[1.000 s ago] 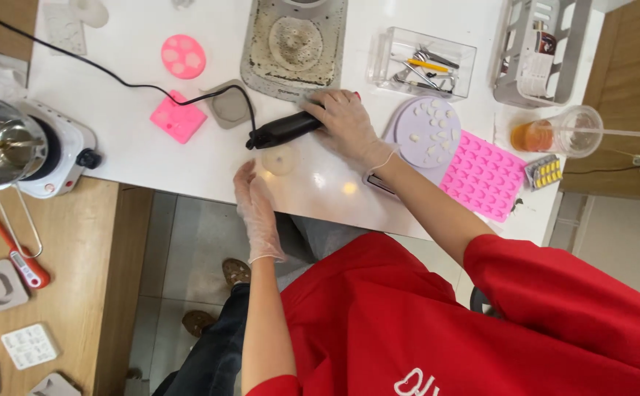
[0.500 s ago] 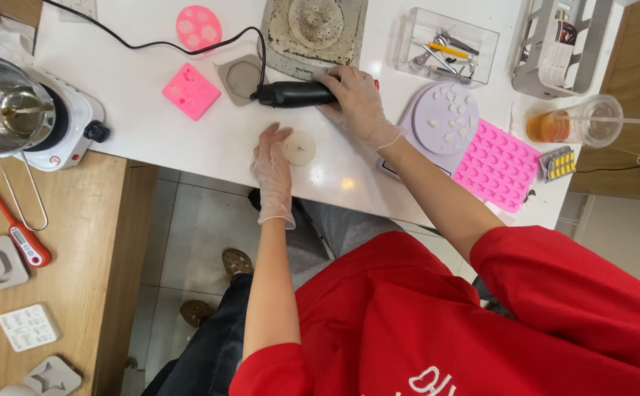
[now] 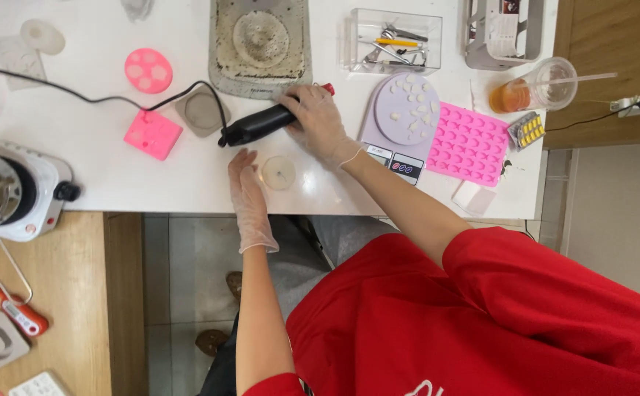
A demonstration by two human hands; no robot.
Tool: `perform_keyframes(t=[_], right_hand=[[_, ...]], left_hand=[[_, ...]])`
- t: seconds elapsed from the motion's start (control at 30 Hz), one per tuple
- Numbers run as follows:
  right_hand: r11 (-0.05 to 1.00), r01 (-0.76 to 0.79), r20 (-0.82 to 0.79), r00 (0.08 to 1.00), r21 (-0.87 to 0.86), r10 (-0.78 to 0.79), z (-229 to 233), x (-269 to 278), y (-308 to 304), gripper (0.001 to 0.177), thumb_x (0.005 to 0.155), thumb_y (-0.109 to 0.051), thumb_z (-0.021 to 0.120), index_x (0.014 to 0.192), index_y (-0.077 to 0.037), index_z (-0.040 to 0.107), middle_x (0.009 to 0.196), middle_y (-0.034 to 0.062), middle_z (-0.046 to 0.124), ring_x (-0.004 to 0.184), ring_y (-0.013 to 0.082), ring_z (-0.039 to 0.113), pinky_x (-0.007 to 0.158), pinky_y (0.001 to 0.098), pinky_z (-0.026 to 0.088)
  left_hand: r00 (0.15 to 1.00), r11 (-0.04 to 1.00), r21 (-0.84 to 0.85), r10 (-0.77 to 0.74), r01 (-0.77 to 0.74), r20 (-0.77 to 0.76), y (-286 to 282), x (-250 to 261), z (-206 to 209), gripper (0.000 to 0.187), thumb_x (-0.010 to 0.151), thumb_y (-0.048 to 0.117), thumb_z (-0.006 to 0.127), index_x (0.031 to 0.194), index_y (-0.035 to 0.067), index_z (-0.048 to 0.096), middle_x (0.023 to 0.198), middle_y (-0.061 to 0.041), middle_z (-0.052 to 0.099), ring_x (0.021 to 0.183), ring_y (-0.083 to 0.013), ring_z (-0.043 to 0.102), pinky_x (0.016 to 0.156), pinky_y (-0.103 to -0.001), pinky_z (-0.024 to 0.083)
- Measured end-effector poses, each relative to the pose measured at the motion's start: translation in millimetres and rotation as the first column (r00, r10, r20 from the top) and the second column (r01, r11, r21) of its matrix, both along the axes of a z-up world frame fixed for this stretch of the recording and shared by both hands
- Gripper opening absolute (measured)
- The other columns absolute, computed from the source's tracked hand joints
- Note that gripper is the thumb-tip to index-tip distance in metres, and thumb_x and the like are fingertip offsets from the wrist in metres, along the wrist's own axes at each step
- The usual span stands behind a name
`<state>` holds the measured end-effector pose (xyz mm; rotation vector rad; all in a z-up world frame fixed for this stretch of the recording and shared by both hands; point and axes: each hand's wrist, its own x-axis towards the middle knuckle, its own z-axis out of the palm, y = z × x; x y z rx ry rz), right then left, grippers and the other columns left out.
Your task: Applying decorative wax elements onto a candle base using a heat gun to melt the surfaces for adhesion.
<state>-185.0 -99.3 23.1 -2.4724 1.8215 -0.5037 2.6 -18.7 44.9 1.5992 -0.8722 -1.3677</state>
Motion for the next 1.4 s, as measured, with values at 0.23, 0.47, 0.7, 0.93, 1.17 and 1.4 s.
perform_keyframes(t=[0.23, 0.47, 0.7, 0.93, 1.17, 1.4], right_hand=[[0.998, 0.011, 0.115, 0.993, -0.055, -0.005, 3.2, -4.7, 21.1, 0.077, 0.071, -0.018, 0.092, 0.140, -0.017, 0.057, 0.133, 0.0076, 0.057, 0.131, 0.0276, 0.052, 0.116, 0.0487, 0.037], [0.988, 0.010, 0.365, 0.930, -0.152, 0.047, 19.2, -28.0, 79.0, 0.041, 0.093, -0.018, 0.070, 0.133, -0.013, 0.063, 0.122, 0.0103, 0.061, 0.115, 0.0307, 0.062, 0.102, 0.0485, 0.048], [0.946, 0.322, 0.263, 0.909, 0.044, -0.322, 27.9, -126.7, 259.5, 0.027, 0.084, -0.011, 0.076, 0.111, -0.014, 0.071, 0.087, 0.0061, 0.064, 0.081, 0.0300, 0.066, 0.076, 0.0435, 0.054], [0.623, 0.255, -0.331, 0.944, 0.739, 0.007, -45.6, -128.9, 383.9, 0.031, 0.076, -0.009, 0.070, 0.106, -0.017, 0.068, 0.118, 0.0014, 0.067, 0.123, 0.0214, 0.058, 0.112, 0.0481, 0.043], [0.384, 0.580, -0.533, 0.814, 0.719, -0.232, -112.0, -115.3, 418.3, 0.024, 0.087, -0.030, 0.049, 0.097, -0.025, 0.071, 0.089, 0.0037, 0.074, 0.087, 0.0248, 0.072, 0.079, 0.0433, 0.051], [0.397, 0.850, -0.418, 0.518, 0.346, -0.746, -51.9, -115.8, 422.4, 0.030, 0.096, -0.058, 0.057, 0.117, -0.041, 0.069, 0.109, -0.0054, 0.073, 0.110, 0.0177, 0.070, 0.105, 0.0376, 0.050]], left_hand=[[0.990, 0.998, 0.068, -0.022, 0.013, 0.139, -16.9, -0.7, 4.8, 0.036, 0.097, 0.040, 0.043, 0.121, 0.028, 0.066, 0.127, 0.004, 0.067, 0.114, -0.0140, 0.062, 0.102, -0.029, 0.048], [0.980, 0.993, 0.115, -0.051, 0.029, 0.190, -14.0, 0.2, -4.5, 0.039, 0.098, 0.035, 0.043, 0.127, 0.020, 0.064, 0.127, -0.009, 0.064, 0.119, -0.0253, 0.059, 0.105, -0.038, 0.046], [0.973, 0.986, 0.127, -0.130, 0.107, 0.189, -8.7, 7.7, 7.0, 0.036, 0.096, 0.030, 0.045, 0.121, 0.019, 0.068, 0.122, -0.011, 0.068, 0.118, -0.0288, 0.061, 0.105, -0.040, 0.047], [0.983, 0.979, 0.127, -0.169, 0.159, 0.071, -20.1, 33.1, -28.3, 0.034, 0.096, 0.034, 0.047, 0.116, 0.021, 0.071, 0.106, -0.004, 0.074, 0.100, -0.0176, 0.065, 0.089, -0.030, 0.053], [0.971, 0.980, 0.121, -0.175, 0.157, 0.161, -16.7, 19.3, 8.4, 0.027, 0.100, 0.036, 0.049, 0.105, 0.020, 0.070, 0.093, 0.000, 0.072, 0.083, -0.0117, 0.060, 0.080, -0.029, 0.052], [0.979, 0.992, -0.002, -0.122, 0.124, 0.165, -2.6, 11.9, 18.6, 0.024, 0.106, 0.027, 0.047, 0.101, 0.017, 0.068, 0.098, -0.005, 0.069, 0.089, -0.0128, 0.059, 0.087, -0.030, 0.050]])
